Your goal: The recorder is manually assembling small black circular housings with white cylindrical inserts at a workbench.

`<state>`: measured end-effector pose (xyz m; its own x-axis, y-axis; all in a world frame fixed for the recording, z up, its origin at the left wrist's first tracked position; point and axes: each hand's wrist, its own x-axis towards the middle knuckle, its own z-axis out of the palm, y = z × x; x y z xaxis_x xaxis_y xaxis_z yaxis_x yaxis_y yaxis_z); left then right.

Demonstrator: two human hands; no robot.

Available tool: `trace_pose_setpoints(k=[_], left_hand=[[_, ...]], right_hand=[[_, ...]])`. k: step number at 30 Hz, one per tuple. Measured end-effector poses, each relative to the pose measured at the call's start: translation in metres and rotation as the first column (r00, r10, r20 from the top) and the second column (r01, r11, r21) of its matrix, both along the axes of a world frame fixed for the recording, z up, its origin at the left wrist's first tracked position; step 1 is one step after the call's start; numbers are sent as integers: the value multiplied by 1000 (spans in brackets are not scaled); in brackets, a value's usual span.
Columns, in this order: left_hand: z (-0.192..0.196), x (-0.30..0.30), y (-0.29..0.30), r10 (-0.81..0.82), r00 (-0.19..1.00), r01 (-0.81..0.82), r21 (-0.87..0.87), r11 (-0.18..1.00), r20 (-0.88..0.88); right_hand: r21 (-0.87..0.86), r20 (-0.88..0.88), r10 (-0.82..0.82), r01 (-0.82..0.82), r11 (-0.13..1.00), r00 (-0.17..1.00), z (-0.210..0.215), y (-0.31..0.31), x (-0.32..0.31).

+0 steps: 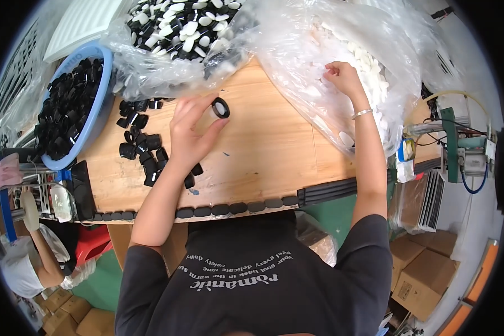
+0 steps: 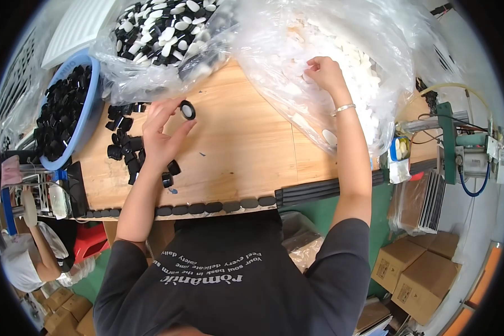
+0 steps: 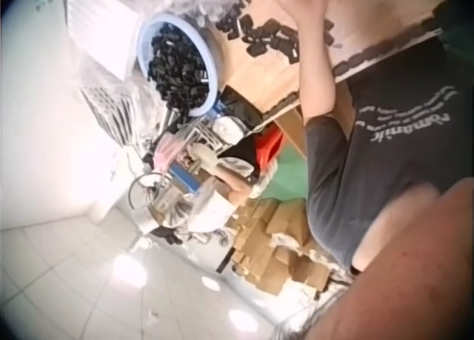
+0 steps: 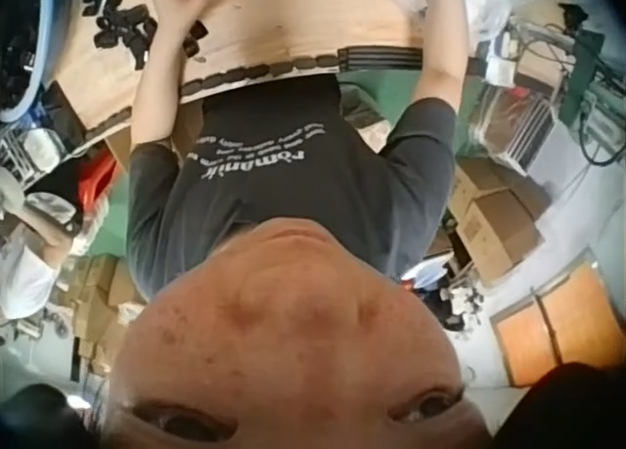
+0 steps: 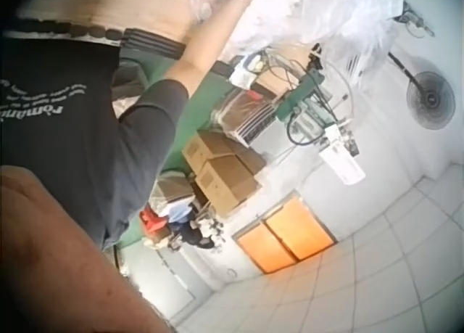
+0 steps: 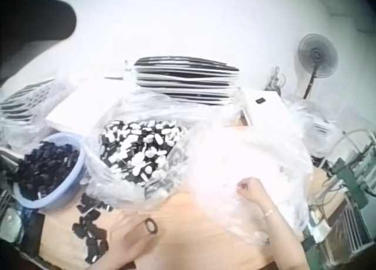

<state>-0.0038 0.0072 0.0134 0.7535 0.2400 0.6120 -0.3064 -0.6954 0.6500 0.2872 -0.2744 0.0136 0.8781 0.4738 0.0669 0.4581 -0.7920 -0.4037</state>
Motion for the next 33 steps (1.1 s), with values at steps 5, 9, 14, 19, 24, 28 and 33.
trace_pose_setpoints(k=[5, 9, 14, 19, 24, 28, 33], left_hand=[[0, -1, -3, -14, 1000, 13, -42, 999, -6], [1, 0, -2, -24, 1000, 24, -16, 1000, -5], [-4, 4, -3, -35, 998, 35, 6, 999, 49], [-8, 3, -8, -16, 994, 1, 130, 991, 112], [-10, 4, -10, -60, 980, 31, 154, 988, 190], [-6, 3, -11, -58, 979, 28, 151, 988, 196], [-6, 4, -7, -114, 971, 73, 193, 978, 211]], right_hand=[[-129, 129, 24, -7, 992, 991, -3, 2, -13], [-205, 81, -44, 60, 977, 996, 4, 10, -24], [73, 510, -54, 19, 997, 858, 5, 17, -46], [791, -140, 416, -152, 593, 898, 21, 99, -164], [727, -81, 356, -189, 660, 931, 21, 132, -212], [742, -35, 331, -198, 641, 943, 18, 132, -217], [806, -327, 457, -8, 592, 827, 17, 125, -202]])
